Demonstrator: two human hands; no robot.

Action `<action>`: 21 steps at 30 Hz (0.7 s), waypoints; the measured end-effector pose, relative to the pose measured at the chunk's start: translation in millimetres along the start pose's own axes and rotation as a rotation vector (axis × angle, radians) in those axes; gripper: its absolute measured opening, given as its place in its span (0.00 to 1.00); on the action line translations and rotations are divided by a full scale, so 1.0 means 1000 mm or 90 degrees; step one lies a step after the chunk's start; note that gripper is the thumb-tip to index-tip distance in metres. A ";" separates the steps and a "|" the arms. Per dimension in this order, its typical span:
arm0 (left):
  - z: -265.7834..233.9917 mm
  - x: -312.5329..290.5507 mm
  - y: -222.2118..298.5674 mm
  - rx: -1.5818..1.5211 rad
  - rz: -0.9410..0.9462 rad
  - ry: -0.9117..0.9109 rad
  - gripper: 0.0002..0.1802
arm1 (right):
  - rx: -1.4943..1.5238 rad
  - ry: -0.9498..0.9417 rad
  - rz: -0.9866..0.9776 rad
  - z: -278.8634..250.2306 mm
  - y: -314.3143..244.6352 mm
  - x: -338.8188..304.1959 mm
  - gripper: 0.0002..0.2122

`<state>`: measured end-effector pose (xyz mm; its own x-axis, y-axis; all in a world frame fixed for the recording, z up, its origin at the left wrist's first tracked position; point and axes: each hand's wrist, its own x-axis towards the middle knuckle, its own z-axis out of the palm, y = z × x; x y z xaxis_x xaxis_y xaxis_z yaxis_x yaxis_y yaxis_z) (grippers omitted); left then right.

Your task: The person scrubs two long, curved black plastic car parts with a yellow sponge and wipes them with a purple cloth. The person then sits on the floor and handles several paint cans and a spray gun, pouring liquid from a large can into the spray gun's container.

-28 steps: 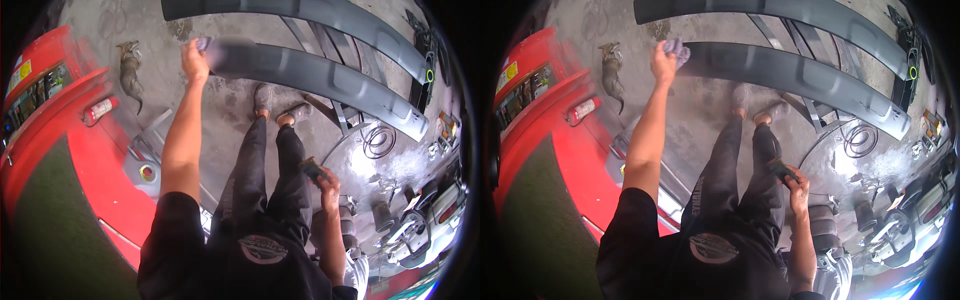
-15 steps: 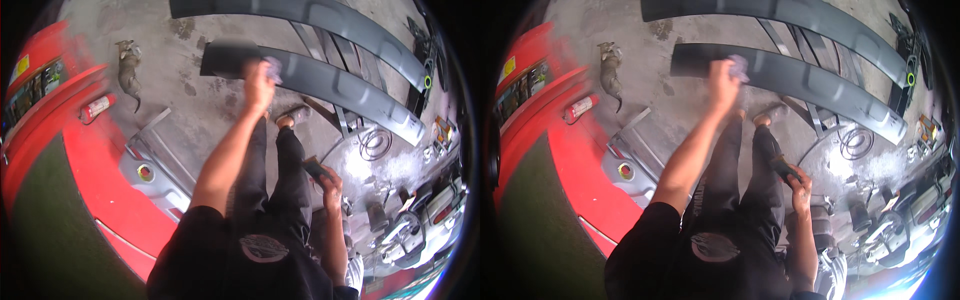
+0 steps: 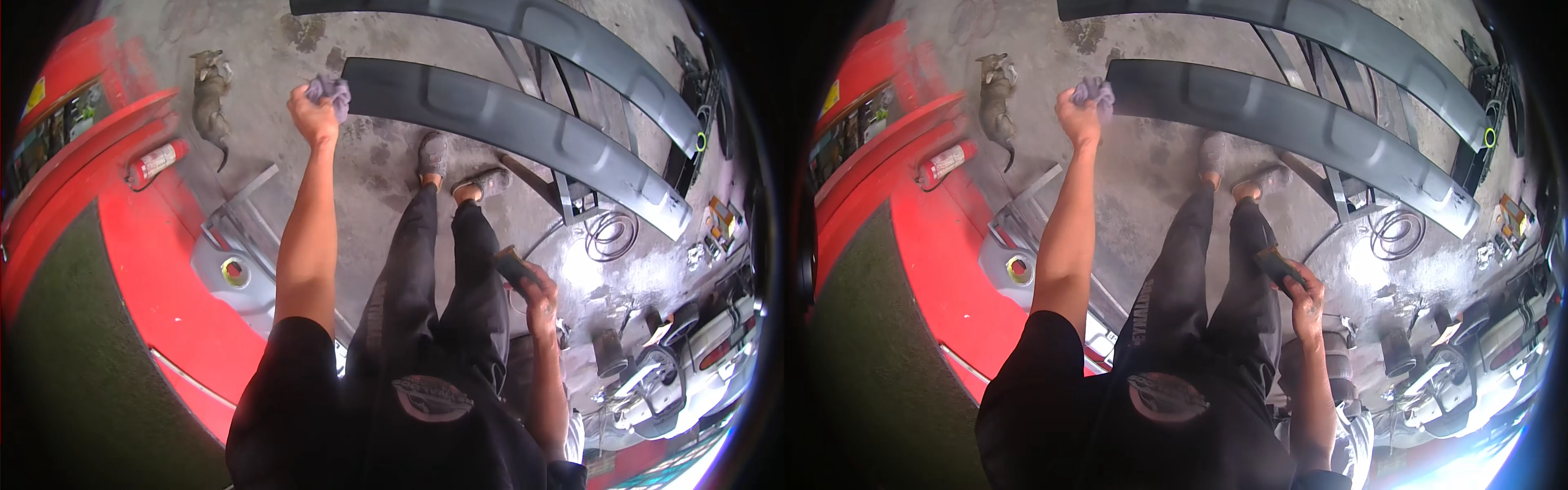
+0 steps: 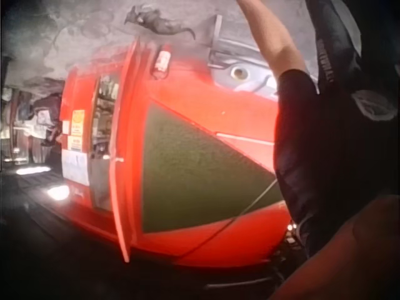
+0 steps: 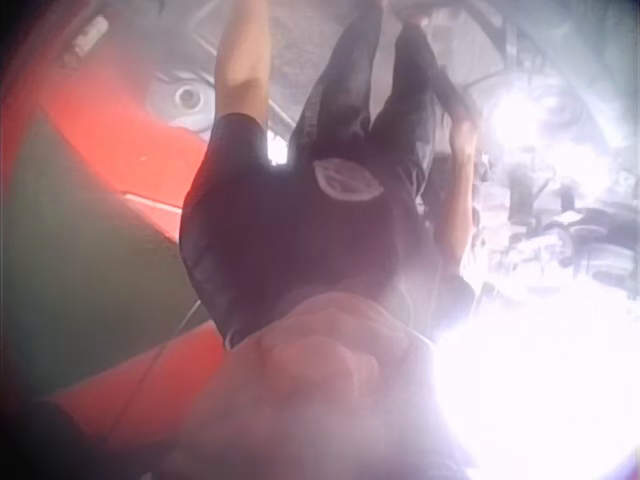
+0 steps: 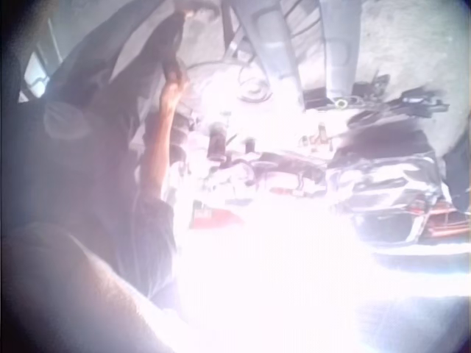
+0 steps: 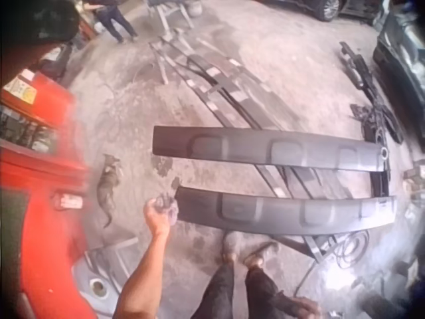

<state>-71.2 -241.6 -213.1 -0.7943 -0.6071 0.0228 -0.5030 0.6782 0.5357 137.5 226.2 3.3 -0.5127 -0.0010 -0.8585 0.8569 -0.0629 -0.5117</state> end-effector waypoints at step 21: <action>0.108 -0.300 0.257 -0.377 0.138 -0.446 0.21 | 0.154 0.120 0.017 -0.028 0.032 -0.039 0.17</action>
<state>0.7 159.4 -173.0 -0.9711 0.0261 -0.2373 -0.2179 0.3095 0.9256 186.1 252.0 19.5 -0.4511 0.1784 -0.8744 0.8211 -0.3008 -0.4850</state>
